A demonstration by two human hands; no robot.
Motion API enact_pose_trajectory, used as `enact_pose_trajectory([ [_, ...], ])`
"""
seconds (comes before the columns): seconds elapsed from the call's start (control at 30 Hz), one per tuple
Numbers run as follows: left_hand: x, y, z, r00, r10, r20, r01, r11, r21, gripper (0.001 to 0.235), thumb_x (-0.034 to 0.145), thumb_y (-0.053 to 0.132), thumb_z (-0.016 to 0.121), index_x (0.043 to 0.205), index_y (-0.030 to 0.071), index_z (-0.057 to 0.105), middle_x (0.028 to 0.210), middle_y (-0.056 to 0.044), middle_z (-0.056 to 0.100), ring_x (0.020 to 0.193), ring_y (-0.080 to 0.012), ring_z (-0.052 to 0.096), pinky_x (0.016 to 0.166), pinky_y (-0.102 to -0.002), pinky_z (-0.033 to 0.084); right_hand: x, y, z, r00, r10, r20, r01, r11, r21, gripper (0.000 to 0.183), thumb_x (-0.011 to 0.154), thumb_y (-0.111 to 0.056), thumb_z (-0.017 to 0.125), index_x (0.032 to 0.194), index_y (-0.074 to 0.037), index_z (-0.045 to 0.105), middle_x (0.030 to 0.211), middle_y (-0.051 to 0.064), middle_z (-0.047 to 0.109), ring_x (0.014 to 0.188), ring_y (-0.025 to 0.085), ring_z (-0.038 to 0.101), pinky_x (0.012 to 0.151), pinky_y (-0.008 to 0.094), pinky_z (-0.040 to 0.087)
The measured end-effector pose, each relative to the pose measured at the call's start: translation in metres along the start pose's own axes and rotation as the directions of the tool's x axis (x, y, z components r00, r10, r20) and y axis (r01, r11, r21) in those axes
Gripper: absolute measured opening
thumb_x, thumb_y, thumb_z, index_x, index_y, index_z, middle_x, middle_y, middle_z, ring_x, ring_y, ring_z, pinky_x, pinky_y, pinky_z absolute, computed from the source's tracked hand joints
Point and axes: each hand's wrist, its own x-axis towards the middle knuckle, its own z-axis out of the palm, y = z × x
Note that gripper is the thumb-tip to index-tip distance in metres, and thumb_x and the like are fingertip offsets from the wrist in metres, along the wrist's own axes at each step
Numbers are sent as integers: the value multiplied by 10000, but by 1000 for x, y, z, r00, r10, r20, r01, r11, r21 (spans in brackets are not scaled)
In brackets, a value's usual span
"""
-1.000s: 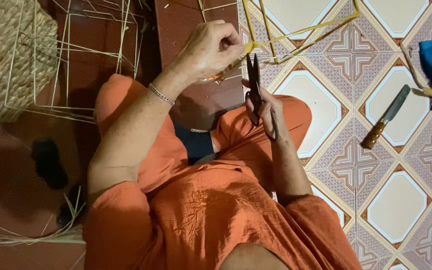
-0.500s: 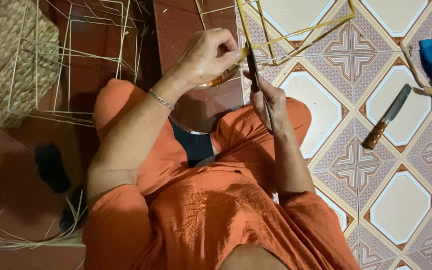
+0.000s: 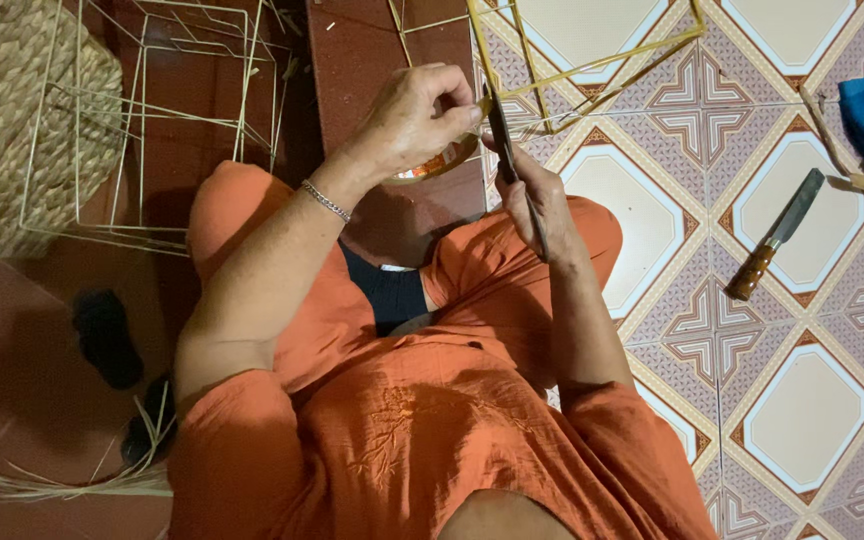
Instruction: The person sits on the floor and assembles a rectangular bamboo frame by wrapping joints with yellow tape. They use scissors to cut the tape and a knife to trim excess bamboo pieces, repeating the process for multiple joints.
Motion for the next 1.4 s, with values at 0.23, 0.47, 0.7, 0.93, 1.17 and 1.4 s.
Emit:
enact_pose_trajectory([
  [0.23,-3,-23,11,998,-50,35,49,998,30,156,950,152,758,877,36,682,854,-54,685,752,-150,672,645,-313,577,1,4,-1,999,4,-44,-10,989,-150,591,1138,-525,444,1492,-75,592,766,-5,518,659,100,498,621,296,417],
  [0.47,-10,-34,11,987,-86,136,55,975,213,99,866,135,772,849,49,727,835,-99,652,778,-213,654,688,-393,540,-16,11,-6,999,11,35,-6,992,-127,765,972,-562,600,1493,-6,526,798,-5,528,693,91,483,603,289,405],
  [0.7,-17,-15,11,970,-78,228,41,986,162,148,945,174,756,910,32,732,920,-117,627,826,-258,656,736,-399,540,-71,80,-53,842,184,-507,-141,982,123,560,1024,-321,745,1440,27,604,898,-26,590,798,86,540,711,253,452],
  [0.93,-25,-1,37,991,14,134,-50,961,271,102,922,110,747,921,18,706,1112,-104,621,872,-273,700,770,-405,591,-144,194,-135,532,116,-839,-550,801,-238,545,931,-136,818,1386,57,588,1099,70,720,867,184,707,731,320,583],
  [1.17,-22,-4,46,991,131,0,-124,936,329,74,954,85,714,984,18,707,1118,-125,702,834,-294,743,689,-391,616,-198,238,-99,479,264,-837,-844,401,-356,578,843,-304,827,1313,-35,624,963,220,719,880,397,698,787,504,535],
  [1.4,-23,11,37,985,162,-64,-137,948,286,82,971,93,713,930,23,723,935,-106,731,734,-208,729,616,-330,607,-201,240,-81,528,254,-810,-845,254,-471,363,920,-214,702,1270,-119,716,979,244,664,870,428,670,766,528,534],
])
